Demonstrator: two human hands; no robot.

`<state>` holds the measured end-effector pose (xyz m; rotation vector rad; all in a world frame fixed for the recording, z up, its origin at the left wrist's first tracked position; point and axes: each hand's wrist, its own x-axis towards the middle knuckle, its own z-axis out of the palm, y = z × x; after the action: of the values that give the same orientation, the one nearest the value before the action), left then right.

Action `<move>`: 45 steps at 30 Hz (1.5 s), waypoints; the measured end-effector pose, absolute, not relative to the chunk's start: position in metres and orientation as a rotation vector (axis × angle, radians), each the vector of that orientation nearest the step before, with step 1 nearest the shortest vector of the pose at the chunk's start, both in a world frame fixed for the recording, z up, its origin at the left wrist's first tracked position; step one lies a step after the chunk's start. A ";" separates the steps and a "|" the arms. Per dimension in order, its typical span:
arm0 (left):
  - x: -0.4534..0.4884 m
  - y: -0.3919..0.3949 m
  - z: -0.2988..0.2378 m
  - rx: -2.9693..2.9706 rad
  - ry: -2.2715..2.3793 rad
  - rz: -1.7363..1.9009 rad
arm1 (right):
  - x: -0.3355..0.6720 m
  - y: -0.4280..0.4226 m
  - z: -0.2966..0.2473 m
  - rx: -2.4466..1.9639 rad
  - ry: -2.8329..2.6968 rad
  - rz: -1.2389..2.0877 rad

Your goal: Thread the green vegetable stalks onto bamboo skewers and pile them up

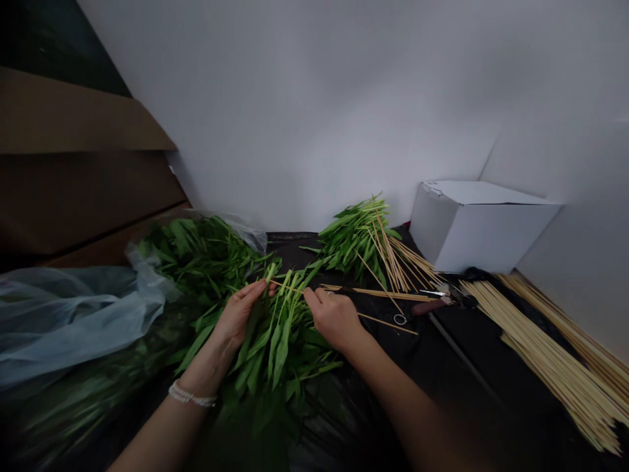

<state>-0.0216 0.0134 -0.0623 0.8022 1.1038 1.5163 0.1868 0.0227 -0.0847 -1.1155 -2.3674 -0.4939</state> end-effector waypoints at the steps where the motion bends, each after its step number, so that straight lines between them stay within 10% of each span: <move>1: -0.022 0.014 -0.062 0.794 1.104 1.518 | 0.187 0.023 -0.085 -1.115 -2.364 -0.498; 45: -0.026 0.014 -0.065 0.706 1.131 1.386 | 0.182 0.020 -0.092 -1.109 -2.368 -0.516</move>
<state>-0.0256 0.0139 -0.0646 0.7063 1.1314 1.3860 0.1817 0.0202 -0.0925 -1.1090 -2.3682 -0.5158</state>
